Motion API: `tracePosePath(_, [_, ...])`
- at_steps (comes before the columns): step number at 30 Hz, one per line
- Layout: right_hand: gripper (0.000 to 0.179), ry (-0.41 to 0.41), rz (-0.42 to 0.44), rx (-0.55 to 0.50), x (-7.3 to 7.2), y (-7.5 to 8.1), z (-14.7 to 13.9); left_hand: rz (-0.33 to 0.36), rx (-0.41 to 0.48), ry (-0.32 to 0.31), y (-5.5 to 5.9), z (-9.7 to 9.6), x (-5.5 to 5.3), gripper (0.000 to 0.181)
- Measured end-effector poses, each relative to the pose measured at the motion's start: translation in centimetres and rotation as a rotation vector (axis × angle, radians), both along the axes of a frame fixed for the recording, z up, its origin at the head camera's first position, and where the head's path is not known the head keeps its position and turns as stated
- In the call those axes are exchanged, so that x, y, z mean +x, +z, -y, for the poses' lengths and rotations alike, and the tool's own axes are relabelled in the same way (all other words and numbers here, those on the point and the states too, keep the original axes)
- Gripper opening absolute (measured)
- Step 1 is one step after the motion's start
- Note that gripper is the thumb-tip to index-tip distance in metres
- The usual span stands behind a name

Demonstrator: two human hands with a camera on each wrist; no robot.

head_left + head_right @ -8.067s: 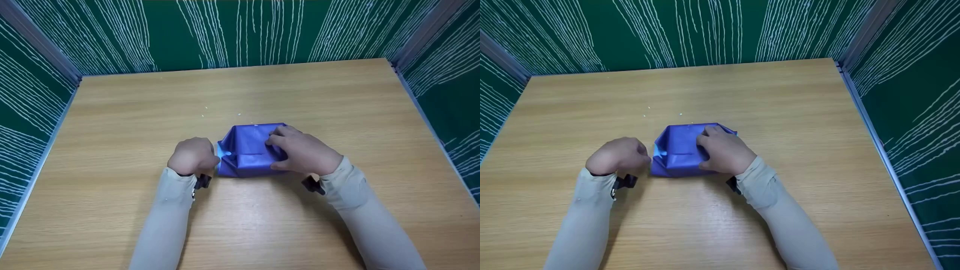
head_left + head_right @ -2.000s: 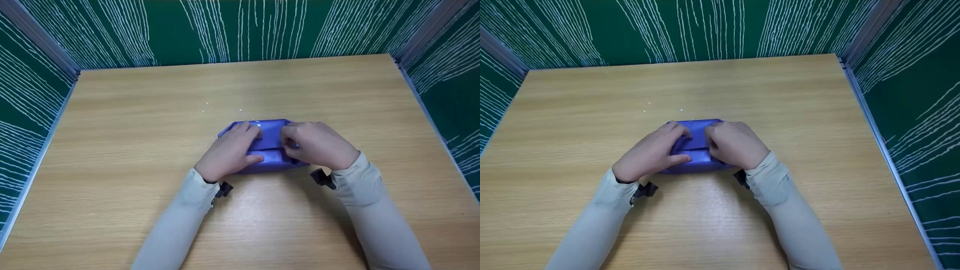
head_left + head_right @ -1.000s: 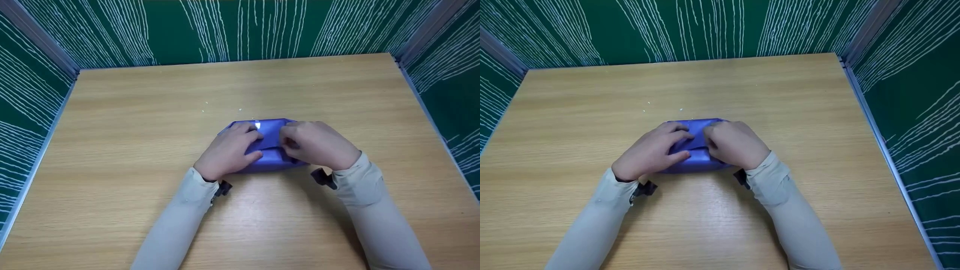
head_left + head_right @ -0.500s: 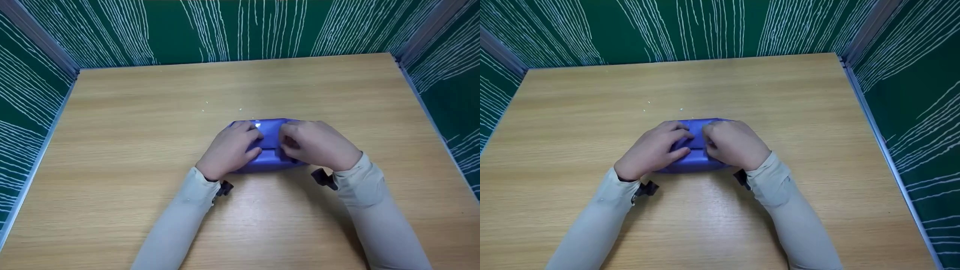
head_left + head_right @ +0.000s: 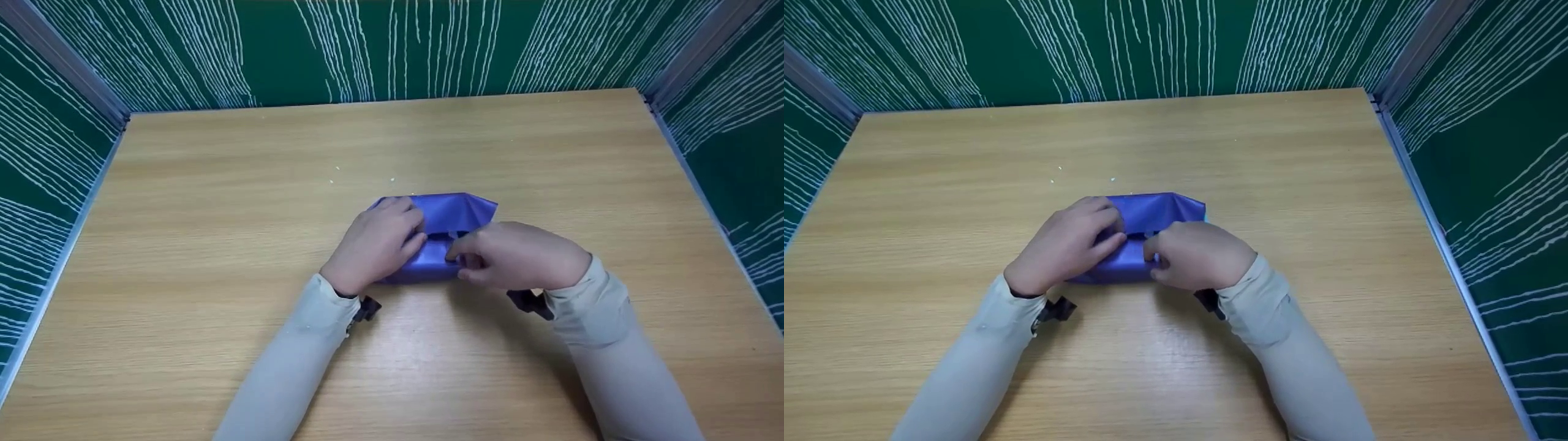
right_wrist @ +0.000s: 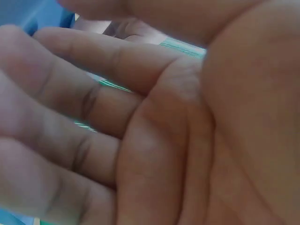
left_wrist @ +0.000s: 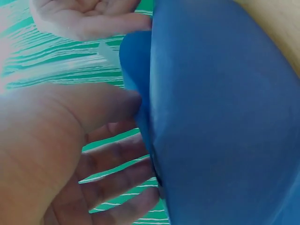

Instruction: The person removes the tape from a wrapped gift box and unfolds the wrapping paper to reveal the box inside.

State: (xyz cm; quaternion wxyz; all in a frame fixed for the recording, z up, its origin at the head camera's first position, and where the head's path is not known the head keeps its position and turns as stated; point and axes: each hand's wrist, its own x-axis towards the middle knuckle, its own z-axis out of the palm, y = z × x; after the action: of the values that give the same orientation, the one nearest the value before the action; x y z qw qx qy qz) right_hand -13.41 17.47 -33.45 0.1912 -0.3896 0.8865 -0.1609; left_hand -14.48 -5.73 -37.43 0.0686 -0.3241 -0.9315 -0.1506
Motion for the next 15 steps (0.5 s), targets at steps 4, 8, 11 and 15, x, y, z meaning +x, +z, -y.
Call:
tracePosePath(4, [0.01,-0.036,-0.001,0.022,-0.03,0.04,0.11,-0.058,0.028,0.029,-0.05,0.07,-0.04,0.018])
tracePosePath(8, [0.014,-0.08,-0.024,0.061,-0.07,0.12,0.23,-0.094,0.058,0.068,0.0,0.17,-0.05,0.017])
tracePosePath(11, [0.015,-0.108,-0.057,0.072,-0.09,0.07,0.21,-0.111,0.083,0.091,0.01,0.2,-0.05,0.016])
tracePosePath(15, [0.018,-0.107,-0.115,0.055,-0.1,-0.17,0.12,-0.136,0.113,0.117,-0.05,0.28,-0.06,0.015])
